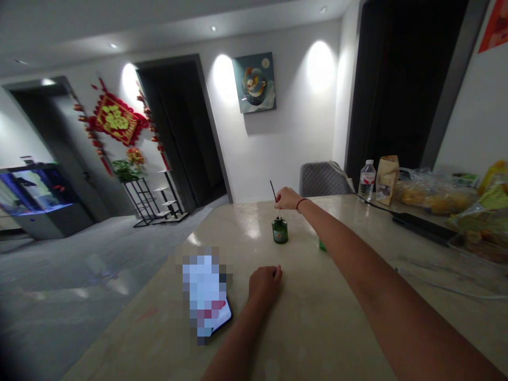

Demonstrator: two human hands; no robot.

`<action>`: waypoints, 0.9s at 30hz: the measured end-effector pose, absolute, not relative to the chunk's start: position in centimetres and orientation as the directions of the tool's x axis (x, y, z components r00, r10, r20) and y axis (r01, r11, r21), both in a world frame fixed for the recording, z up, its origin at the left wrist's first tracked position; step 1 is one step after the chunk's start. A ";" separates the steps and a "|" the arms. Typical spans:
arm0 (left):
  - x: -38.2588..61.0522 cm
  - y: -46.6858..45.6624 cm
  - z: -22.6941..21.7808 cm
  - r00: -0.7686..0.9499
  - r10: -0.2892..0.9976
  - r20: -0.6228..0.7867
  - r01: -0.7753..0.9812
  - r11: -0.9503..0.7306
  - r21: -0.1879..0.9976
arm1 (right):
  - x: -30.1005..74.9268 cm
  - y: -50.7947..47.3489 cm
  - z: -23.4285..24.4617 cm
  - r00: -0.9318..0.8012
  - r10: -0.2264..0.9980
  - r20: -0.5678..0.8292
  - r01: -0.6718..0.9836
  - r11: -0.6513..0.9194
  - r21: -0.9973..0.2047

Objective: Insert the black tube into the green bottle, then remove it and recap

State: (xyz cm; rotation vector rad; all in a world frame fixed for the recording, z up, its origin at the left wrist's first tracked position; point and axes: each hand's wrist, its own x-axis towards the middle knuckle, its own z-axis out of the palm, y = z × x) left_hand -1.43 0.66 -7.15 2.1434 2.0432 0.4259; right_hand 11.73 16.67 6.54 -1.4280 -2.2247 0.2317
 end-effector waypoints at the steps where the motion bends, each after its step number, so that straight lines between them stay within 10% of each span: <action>1: -1.4 0.7 -7.2 0.032 0.994 0.107 0.952 -0.063 0.301 | 11.9 16.5 7.0 -0.351 0.888 0.297 0.781 0.453 -0.430; 11: -1.3 0.7 -7.0 0.034 0.995 0.092 0.958 -0.059 0.281 | 14.2 13.6 9.7 -0.308 0.864 0.398 0.475 0.502 -0.723; 16: -1.3 0.6 -6.8 0.037 0.995 0.091 0.958 -0.061 0.281 | 16.1 13.2 8.6 -0.509 0.859 -0.055 0.457 0.216 -0.863; 20: -1.4 0.6 -6.8 0.037 0.995 0.097 0.957 -0.063 0.284 | 16.8 13.5 5.4 -0.511 0.731 -0.452 0.706 0.058 -0.706; 27: -1.4 0.5 -6.5 0.035 0.996 0.086 0.956 -0.058 0.287 | 16.1 13.7 1.3 -0.219 0.770 -0.599 0.957 0.050 -0.284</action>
